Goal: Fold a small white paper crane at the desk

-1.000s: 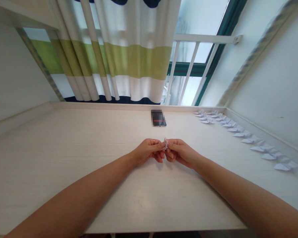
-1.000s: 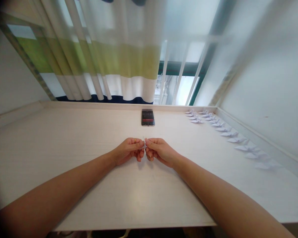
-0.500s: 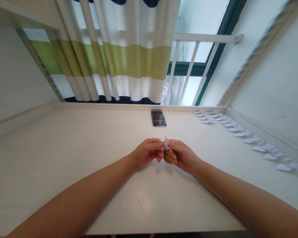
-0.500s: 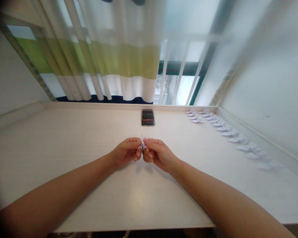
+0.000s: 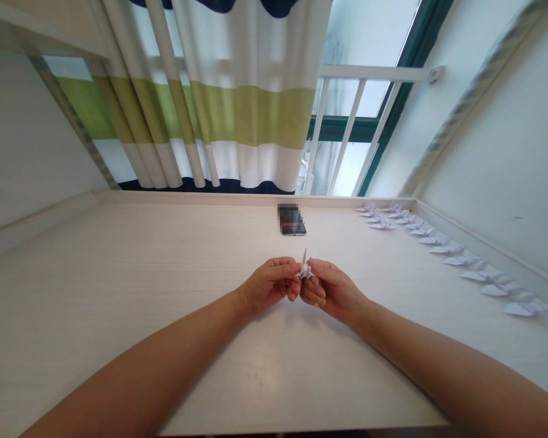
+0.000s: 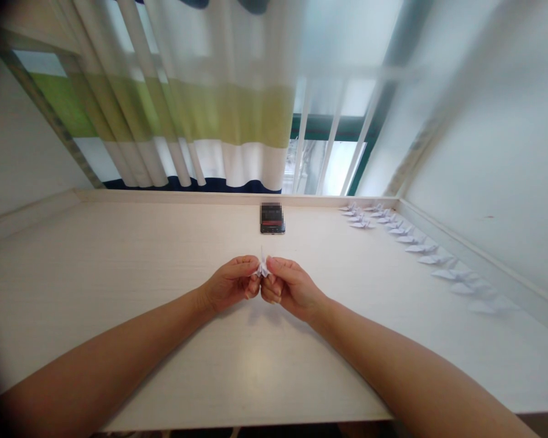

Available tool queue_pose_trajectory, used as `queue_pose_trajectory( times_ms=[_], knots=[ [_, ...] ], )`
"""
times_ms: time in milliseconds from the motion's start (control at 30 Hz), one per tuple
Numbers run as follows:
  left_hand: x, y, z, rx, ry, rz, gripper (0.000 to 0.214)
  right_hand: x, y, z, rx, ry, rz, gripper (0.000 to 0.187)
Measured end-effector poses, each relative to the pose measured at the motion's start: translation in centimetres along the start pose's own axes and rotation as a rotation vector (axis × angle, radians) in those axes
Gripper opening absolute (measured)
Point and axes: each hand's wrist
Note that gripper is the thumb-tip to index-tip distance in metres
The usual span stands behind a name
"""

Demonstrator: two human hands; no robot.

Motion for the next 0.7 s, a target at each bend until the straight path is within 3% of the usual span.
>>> queue_pose_trajectory(
  times_ms=[267, 533, 700],
  knots=[
    [0.2, -0.2, 0.3, -0.003, 0.018, 0.007, 0.027, -0.2, -0.2, 0.4, 0.017, -0.025, -0.012, 0.042],
    [0.4, -0.6, 0.7, -0.009, -0.093, 0.038, 0.026, 0.6, -0.2, 1.1, -0.006, 0.104, -0.108, 0.036],
    [0.4, -0.7, 0.7, -0.079, -0.078, 0.019, 0.028, 1.0, -0.2, 1.0, -0.044, 0.132, -0.105, 0.034]
  ],
)
Point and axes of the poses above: each hand's wrist, its own y-axis away from the middle knuckle, its own z-axis out of the back of the hand, x = y × z, and after that the axes turned 11 degrees about -x, right-handed
